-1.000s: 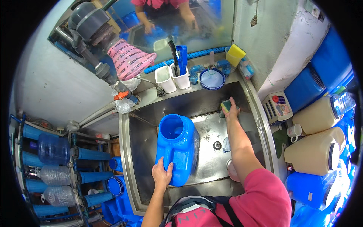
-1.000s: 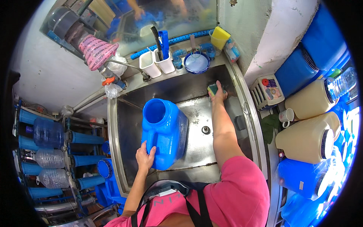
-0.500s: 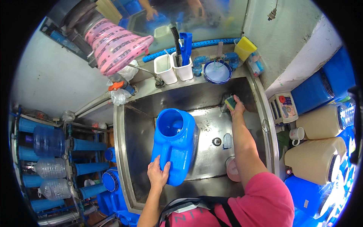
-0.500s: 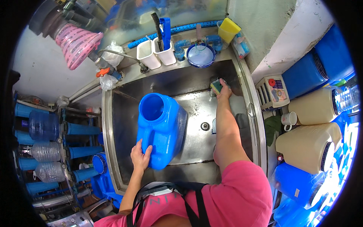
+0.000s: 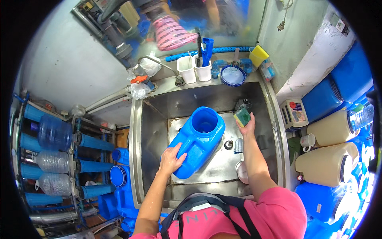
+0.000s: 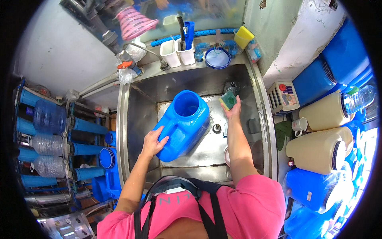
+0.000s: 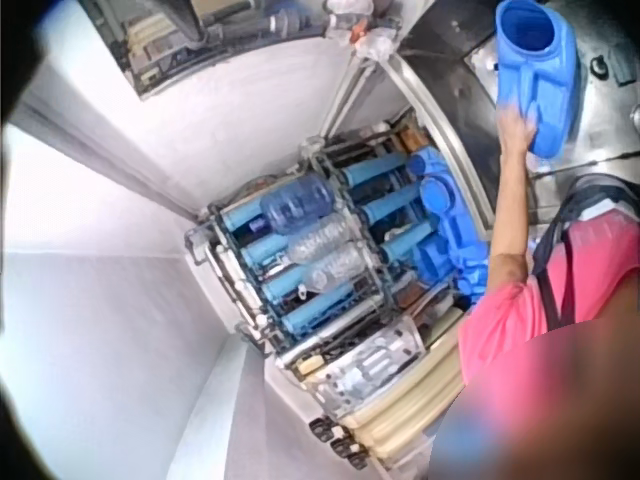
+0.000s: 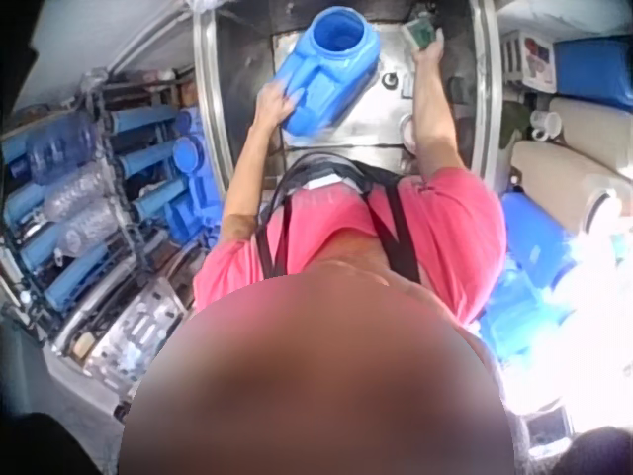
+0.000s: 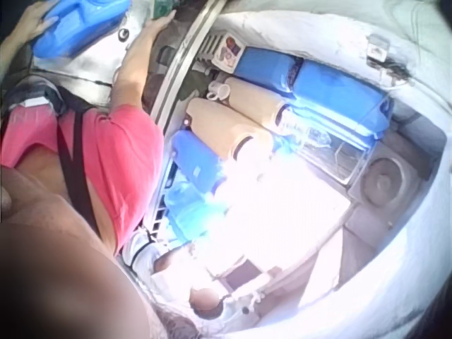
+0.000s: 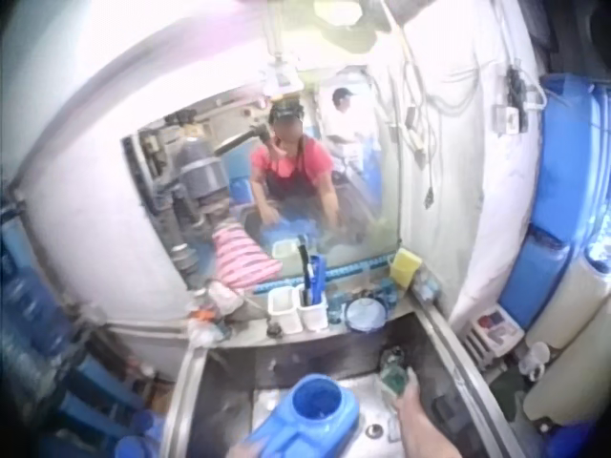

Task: The person moves several large blue water containers to a stainless steel sink, rinses them with water, and scrubs the interior and exterior with a brush. The person handles multiple containers one at a time, placing them in the sink, cleaning them, and setting them aside.

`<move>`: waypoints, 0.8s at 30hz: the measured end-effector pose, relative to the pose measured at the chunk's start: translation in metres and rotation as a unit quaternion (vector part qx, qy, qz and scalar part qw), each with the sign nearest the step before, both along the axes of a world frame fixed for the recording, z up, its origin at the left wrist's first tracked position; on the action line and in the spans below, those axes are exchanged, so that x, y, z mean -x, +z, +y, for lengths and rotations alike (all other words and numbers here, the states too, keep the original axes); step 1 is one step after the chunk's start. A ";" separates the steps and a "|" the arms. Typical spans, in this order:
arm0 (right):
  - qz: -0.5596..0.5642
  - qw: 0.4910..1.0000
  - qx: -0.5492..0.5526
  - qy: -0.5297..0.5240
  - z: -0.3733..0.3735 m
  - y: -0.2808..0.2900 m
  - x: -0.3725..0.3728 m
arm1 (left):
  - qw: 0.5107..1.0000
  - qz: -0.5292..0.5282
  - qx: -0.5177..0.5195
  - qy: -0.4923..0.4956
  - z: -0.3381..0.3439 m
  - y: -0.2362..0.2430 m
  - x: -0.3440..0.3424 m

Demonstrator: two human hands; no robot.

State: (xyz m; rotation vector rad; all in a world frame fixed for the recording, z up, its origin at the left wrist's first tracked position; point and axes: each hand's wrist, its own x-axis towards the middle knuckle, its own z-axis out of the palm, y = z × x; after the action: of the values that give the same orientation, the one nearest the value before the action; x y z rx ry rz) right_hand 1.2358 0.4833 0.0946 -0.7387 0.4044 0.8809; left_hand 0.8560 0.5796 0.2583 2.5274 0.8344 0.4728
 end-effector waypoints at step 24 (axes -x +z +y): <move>-0.861 0.392 0.071 0.317 0.014 0.145 0.256 | 0.888 -0.281 0.192 0.309 -0.007 -0.068 0.030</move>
State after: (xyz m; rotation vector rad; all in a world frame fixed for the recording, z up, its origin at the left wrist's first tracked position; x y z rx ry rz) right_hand 0.9796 0.4973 0.2397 -1.5982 -1.8635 0.2872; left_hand 0.8265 0.5723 0.1903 1.5872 1.3181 1.0565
